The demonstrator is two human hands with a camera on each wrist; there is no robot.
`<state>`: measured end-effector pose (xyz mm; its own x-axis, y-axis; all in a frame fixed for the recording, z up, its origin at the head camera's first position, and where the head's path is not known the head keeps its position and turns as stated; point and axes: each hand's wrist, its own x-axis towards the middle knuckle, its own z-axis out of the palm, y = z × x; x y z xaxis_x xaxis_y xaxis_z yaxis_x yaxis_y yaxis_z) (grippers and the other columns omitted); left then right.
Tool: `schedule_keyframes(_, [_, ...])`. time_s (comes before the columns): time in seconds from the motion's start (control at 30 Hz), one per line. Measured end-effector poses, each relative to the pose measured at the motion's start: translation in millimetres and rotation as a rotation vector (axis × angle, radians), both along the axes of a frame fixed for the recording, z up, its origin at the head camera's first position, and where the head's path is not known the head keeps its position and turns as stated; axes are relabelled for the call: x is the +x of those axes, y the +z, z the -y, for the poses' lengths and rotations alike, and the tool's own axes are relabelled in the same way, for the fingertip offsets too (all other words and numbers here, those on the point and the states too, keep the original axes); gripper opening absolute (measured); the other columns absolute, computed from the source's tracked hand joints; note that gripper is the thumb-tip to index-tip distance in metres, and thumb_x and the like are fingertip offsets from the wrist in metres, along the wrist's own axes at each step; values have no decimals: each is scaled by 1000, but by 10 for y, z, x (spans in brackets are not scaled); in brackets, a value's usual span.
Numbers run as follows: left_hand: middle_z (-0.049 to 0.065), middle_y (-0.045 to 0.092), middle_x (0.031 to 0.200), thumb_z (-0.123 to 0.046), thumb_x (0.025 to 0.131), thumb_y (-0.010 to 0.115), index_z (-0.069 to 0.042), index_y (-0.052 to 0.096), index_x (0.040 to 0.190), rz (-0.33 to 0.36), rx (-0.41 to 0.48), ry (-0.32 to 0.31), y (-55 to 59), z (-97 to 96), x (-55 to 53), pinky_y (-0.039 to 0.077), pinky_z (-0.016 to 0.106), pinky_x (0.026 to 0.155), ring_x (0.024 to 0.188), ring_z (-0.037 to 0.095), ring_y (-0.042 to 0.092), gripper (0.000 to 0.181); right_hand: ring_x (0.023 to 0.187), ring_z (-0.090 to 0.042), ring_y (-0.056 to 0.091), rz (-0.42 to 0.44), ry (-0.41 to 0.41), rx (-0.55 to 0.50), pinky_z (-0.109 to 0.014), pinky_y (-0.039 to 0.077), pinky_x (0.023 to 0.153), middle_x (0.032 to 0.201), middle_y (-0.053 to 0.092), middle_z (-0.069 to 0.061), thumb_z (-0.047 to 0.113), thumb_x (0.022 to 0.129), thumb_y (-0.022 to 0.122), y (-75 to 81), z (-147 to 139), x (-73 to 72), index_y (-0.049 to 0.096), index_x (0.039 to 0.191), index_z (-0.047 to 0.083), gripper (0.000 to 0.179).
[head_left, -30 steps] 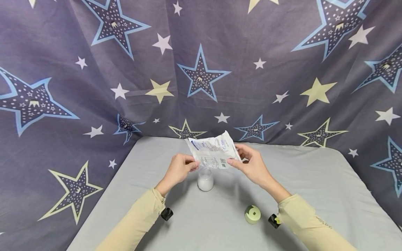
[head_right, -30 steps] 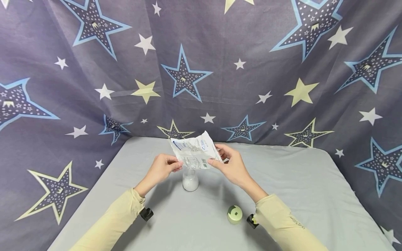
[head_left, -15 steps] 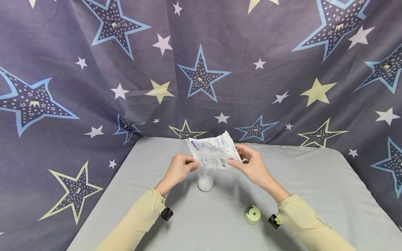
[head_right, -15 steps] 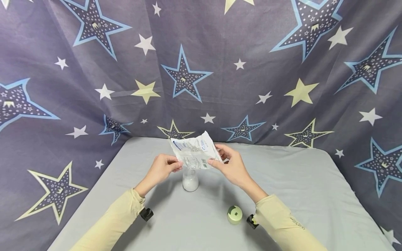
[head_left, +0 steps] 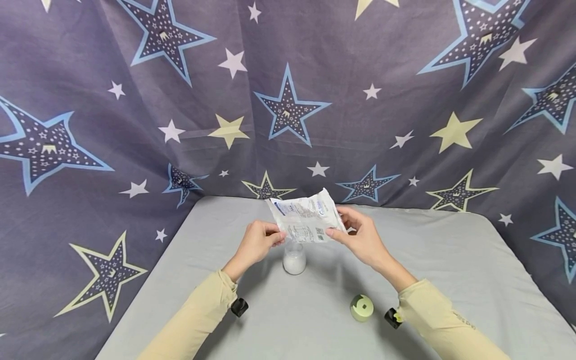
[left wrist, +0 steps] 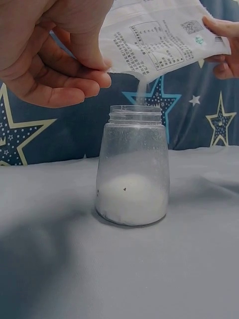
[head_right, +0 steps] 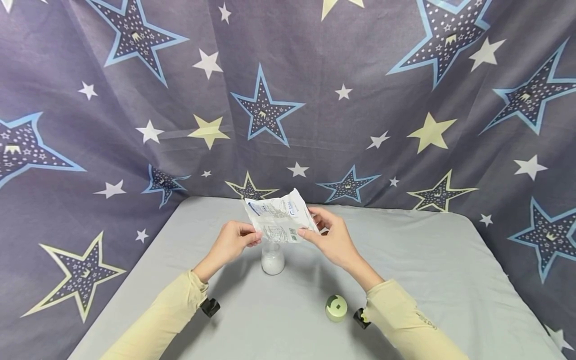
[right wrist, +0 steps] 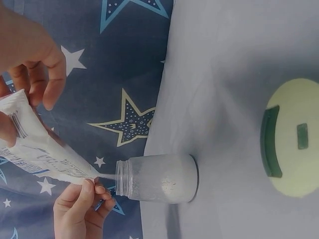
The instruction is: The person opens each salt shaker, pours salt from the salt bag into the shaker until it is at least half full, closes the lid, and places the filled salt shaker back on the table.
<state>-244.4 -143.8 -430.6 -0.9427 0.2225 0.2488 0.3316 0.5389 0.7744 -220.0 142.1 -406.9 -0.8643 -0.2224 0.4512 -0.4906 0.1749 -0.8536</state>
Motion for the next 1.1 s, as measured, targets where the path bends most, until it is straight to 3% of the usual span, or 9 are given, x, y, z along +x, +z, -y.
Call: schedule_keyframes(1.1, [-1,70,67,-5,94,80,-4,79,77,-4,10,-1,-9,-8,-6,49,24,58,60,10,60,16,72,-17,61,-6,0,10,-27,47,61,91,74,-12,-3,88,83,34,2,11,69,132,1,46])
